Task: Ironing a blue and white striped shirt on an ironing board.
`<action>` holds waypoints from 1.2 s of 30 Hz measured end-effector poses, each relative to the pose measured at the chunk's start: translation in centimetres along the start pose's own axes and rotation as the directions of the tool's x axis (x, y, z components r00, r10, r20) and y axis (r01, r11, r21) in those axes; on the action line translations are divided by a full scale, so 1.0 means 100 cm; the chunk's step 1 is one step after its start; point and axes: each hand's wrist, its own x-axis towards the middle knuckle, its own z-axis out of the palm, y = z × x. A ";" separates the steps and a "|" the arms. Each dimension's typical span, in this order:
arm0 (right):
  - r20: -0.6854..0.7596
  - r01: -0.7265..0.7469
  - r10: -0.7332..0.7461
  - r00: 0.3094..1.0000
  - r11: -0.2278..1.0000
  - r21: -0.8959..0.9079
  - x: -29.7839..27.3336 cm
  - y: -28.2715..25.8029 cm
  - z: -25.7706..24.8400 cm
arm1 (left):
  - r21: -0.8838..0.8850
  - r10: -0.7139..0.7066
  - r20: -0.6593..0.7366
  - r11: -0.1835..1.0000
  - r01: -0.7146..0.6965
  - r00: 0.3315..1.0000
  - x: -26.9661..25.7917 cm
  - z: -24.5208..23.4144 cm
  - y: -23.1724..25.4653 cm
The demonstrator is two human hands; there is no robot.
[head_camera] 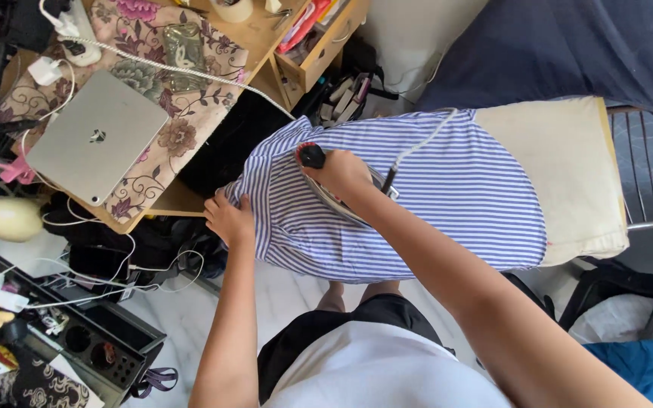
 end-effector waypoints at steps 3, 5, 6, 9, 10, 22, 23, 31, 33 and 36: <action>-0.058 0.179 -0.192 0.980 0.967 -0.181 0.026 -0.025 0.027 | -0.133 0.001 0.145 0.991 0.018 0.989 0.024 0.055 -0.067; -0.027 0.248 -0.260 0.965 0.944 -0.220 0.016 -0.032 0.049 | -0.208 0.037 0.101 0.978 -0.015 0.994 0.034 0.058 -0.079; 0.003 0.305 -0.314 0.949 0.918 -0.254 0.012 -0.033 0.060 | -0.280 0.079 0.062 0.958 -0.059 0.995 0.038 0.062 -0.085; 0.127 0.402 -0.382 0.916 0.871 -0.283 -0.025 -0.026 0.085 | -0.345 0.103 0.078 0.936 -0.070 0.992 0.030 0.025 -0.065; 0.121 0.395 -0.376 0.919 0.873 -0.286 -0.039 -0.017 0.086 | -0.351 0.109 0.080 0.933 -0.075 0.991 0.028 0.023 -0.061; -0.215 0.010 -0.007 0.977 1.000 0.015 -0.020 0.087 -0.027 | -0.298 0.057 0.056 0.954 -0.038 0.997 0.037 0.036 -0.051; -0.252 -0.012 0.022 0.967 0.999 0.038 -0.006 0.090 -0.038 | -0.349 0.059 0.047 0.936 -0.039 0.997 0.038 0.038 -0.051; -0.299 -0.015 0.021 0.954 1.000 0.020 0.051 0.053 -0.030 | -0.402 0.093 0.033 0.913 -0.072 0.995 0.038 0.050 -0.065; -0.185 -0.020 0.023 0.983 1.000 0.015 0.032 0.027 -0.017 | -0.415 0.028 0.095 0.910 0.013 0.995 0.037 0.048 -0.067; 0.018 0.166 -0.166 0.986 0.967 -0.191 -0.013 0.012 0.021 | -0.418 0.017 0.114 0.908 0.033 0.993 0.038 0.053 -0.075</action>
